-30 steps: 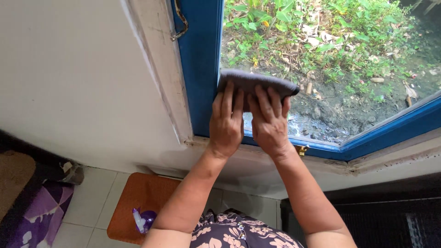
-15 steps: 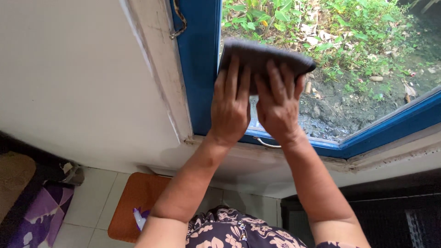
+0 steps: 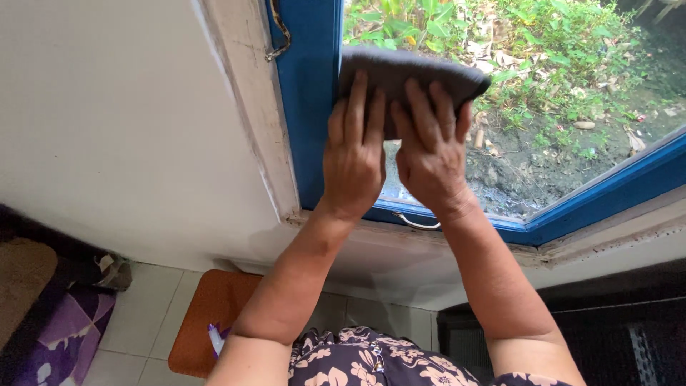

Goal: Cleaning a window pane and frame using a small cloth.

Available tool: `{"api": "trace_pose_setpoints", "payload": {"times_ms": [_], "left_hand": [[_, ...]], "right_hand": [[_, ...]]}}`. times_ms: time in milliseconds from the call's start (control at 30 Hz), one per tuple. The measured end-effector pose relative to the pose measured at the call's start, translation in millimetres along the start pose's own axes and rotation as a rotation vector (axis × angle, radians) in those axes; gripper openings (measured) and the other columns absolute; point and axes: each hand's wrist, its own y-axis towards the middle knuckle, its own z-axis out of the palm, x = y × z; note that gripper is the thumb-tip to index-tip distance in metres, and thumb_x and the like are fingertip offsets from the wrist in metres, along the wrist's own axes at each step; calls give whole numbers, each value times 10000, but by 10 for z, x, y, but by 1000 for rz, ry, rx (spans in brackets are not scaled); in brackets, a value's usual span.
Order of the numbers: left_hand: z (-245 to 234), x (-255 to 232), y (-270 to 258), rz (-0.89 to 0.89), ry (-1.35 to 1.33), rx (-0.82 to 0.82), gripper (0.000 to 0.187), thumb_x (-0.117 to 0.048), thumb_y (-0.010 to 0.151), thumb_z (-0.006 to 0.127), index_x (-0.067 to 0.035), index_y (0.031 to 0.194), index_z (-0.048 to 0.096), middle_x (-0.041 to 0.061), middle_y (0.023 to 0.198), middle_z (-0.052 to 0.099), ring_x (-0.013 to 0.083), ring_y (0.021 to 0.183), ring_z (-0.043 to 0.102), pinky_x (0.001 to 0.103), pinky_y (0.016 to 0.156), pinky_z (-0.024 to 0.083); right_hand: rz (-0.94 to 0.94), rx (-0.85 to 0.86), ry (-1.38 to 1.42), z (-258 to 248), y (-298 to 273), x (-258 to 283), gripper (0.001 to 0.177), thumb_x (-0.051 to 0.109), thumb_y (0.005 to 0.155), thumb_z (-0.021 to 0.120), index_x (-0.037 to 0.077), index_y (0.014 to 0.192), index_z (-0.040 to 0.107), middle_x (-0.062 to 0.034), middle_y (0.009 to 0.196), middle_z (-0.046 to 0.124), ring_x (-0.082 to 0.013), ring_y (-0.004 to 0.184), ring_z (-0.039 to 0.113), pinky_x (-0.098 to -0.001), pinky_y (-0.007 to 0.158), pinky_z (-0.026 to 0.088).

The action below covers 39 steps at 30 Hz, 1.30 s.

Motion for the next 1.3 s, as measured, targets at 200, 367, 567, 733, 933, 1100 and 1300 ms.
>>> {"api": "trace_pose_setpoints", "payload": {"times_ms": [200, 367, 567, 733, 933, 1100, 1300], "left_hand": [[237, 84, -667, -87, -4, 80, 469, -67, 1028, 563, 19, 1486, 509, 212, 1606, 378, 432, 1371, 475, 457, 1167, 450], [363, 106, -906, -68, 50, 100, 461, -52, 1030, 550, 29, 1482, 514, 208, 1606, 373, 420, 1373, 471, 469, 1180, 436], [248, -25, -323, -57, 40, 74, 465, -64, 1035, 573, -1, 1492, 518, 190, 1598, 393, 426, 1386, 454, 485, 1192, 428], [161, -114, 208, 25, 40, -13, 460, -50, 1079, 589, -18, 1531, 506, 170, 1644, 349, 407, 1392, 453, 420, 1169, 478], [222, -204, 337, 72, 87, -76, 454, -73, 1129, 614, -48, 1568, 501, 107, 1643, 299, 352, 1391, 450, 381, 1169, 490], [404, -312, 15, 92, 99, -53, 451, -78, 1115, 615, -55, 1556, 523, 113, 1674, 314, 377, 1430, 456, 377, 1155, 475], [759, -527, -580, 108, 72, 102, 463, -102, 1025, 585, -65, 1487, 596, 128, 1636, 368, 351, 1398, 435, 449, 1176, 460]], "right_hand": [[-29, 52, 19, 369, -615, 110, 559, 82, 899, 647, 95, 1457, 639, -106, 1624, 407, -364, 1522, 317, -597, 1265, 120], [-42, 76, -21, 546, -870, 101, 542, 83, 921, 631, 146, 1460, 642, -85, 1631, 397, -346, 1526, 299, -583, 1254, 120], [-33, 16, 3, 229, -461, -124, 505, 87, 983, 627, 123, 1488, 631, -110, 1663, 368, -371, 1550, 292, -599, 1276, 126], [-29, 8, -14, -202, 70, -295, 538, 105, 1007, 615, 95, 1545, 608, -142, 1693, 325, -407, 1571, 259, -623, 1283, 115], [-14, -7, -31, -291, 102, -398, 555, 117, 1030, 610, 105, 1584, 592, -142, 1715, 300, -415, 1591, 225, -631, 1290, 103], [18, -8, -40, -127, -361, -439, 538, 123, 1021, 596, 100, 1559, 600, -147, 1694, 312, -423, 1577, 226, -647, 1284, 102], [99, -23, -28, 198, -1285, -594, 473, 134, 988, 611, 64, 1456, 628, -176, 1647, 348, -449, 1543, 254, -663, 1260, 109]]}}
